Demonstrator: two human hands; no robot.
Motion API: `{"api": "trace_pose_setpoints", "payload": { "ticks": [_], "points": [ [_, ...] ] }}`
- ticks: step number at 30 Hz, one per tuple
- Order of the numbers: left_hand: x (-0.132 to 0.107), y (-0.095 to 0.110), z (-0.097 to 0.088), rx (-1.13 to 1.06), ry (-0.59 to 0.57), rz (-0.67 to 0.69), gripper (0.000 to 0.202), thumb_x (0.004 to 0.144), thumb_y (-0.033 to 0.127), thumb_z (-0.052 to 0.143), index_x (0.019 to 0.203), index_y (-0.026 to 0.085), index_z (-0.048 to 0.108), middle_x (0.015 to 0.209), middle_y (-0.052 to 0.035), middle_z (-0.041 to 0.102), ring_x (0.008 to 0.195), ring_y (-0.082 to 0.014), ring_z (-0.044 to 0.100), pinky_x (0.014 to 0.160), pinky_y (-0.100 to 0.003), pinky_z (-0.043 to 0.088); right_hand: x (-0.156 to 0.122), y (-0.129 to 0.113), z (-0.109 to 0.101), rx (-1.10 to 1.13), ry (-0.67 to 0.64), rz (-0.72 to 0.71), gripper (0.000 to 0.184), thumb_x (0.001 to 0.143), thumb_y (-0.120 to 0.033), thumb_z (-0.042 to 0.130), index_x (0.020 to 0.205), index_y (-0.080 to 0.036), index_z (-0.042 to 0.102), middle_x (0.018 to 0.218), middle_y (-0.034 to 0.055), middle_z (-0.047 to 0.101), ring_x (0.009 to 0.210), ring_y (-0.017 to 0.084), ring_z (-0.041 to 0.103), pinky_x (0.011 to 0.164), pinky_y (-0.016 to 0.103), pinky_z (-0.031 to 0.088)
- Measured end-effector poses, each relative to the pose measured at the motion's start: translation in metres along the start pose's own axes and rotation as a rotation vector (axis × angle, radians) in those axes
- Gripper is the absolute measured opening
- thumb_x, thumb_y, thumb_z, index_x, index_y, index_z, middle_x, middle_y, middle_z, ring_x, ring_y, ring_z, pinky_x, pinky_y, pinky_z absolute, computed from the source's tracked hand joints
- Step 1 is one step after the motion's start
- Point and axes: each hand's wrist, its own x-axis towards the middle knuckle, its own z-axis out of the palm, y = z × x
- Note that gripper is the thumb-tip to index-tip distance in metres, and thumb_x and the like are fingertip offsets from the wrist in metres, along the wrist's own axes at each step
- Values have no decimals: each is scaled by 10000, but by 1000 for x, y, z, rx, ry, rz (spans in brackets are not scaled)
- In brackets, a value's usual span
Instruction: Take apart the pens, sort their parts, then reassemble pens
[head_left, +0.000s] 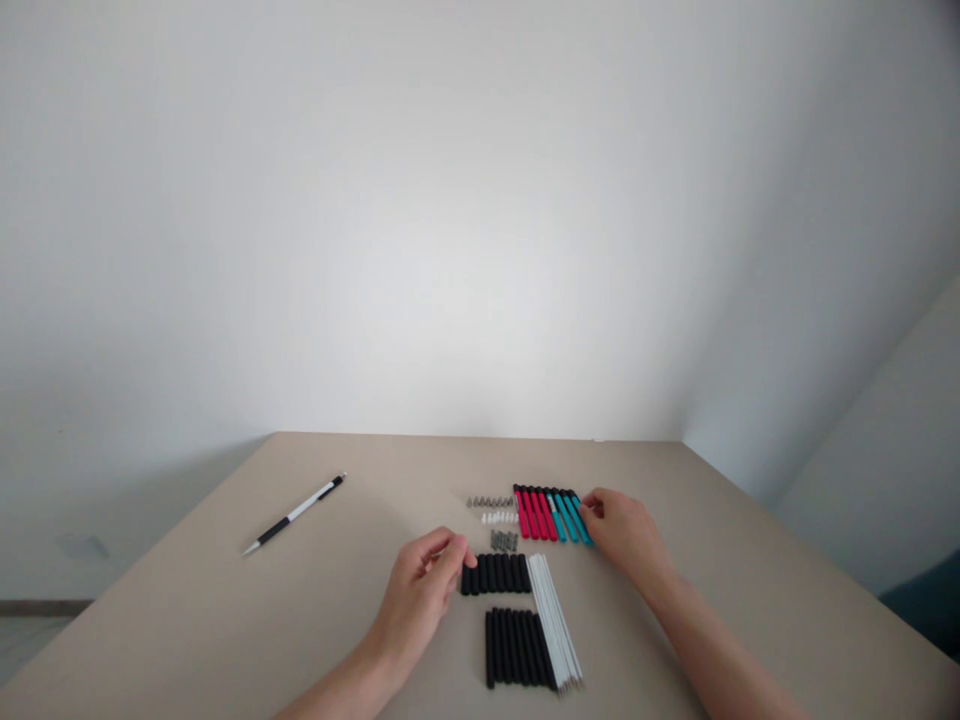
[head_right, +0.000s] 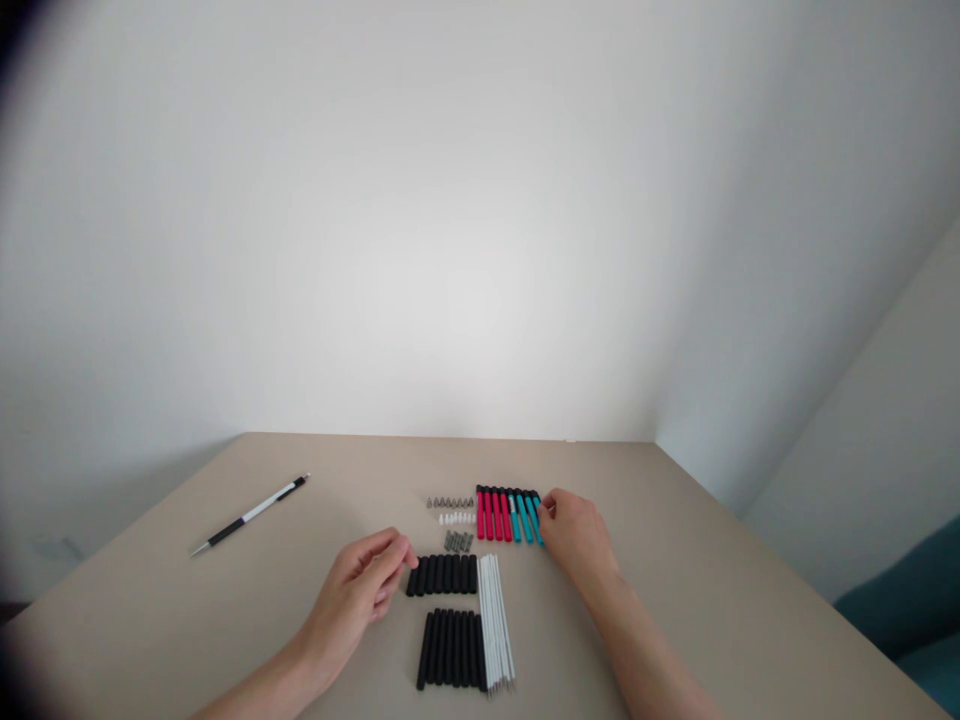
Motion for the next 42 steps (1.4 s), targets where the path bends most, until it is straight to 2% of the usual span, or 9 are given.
{"api": "trace_pose_setpoints", "payload": {
  "ticks": [14,17,19,21,25,28,31,35,42],
  "points": [
    [0,-1,0,-7,15,7,379,770,503,571,682,135,561,510,80,254,455,-55,202,416,-188,120,-1,-2,-1,-6,5,5,217,810,-229,488,768,-173,694,759,77,698,758,213,641,651,269,398],
    [4,0,-4,-54,227,60,333,750,439,617,945,172,577,623,57,420,426,-36,283,394,-168,158,-2,-2,-2,0,42,-2,241,817,-237,475,758,-171,700,742,84,695,753,210,641,644,263,397],
    [11,3,-11,-133,488,131,511,751,351,619,1218,261,433,855,12,553,414,-24,363,382,-164,235,-3,-3,-3,8,62,1,245,819,-241,473,771,-175,703,737,83,695,749,210,641,634,262,394],
    [22,6,-25,-204,687,132,697,761,235,572,1364,307,230,929,-24,603,382,-27,392,375,-172,284,-3,-3,-3,16,70,2,247,820,-245,470,769,-181,703,733,78,695,748,210,641,629,262,391],
    [44,15,-63,-334,891,106,841,761,96,497,1410,359,31,886,-21,633,362,-25,407,403,-170,370,-3,-3,-2,25,72,-6,244,818,-244,475,749,-182,700,725,75,695,741,210,641,630,265,391],
    [53,19,-85,-465,971,60,822,766,50,493,1398,280,21,778,-5,606,393,-53,467,440,-200,451,-3,-2,-2,23,80,-5,235,813,-241,484,744,-186,702,718,74,694,736,210,640,628,265,390],
    [56,19,-91,-472,998,55,718,779,35,490,1356,211,101,744,-11,584,413,-78,510,439,-222,480,-3,-2,-2,21,79,-2,230,811,-244,488,752,-190,704,721,71,693,735,209,639,628,263,390],
    [52,18,-85,-437,939,44,638,760,16,500,1303,155,195,744,-34,591,418,-107,551,416,-236,484,-3,-3,-2,31,74,-5,234,815,-245,484,763,-187,705,725,73,693,737,207,641,629,260,390],
    [49,21,-84,-292,803,-85,666,712,-15,460,1290,156,177,745,-83,642,391,-137,562,396,-273,485,-3,-3,-3,22,79,-9,236,818,-247,486,757,-185,705,732,76,700,726,212,641,618,259,383]
  ]
}}
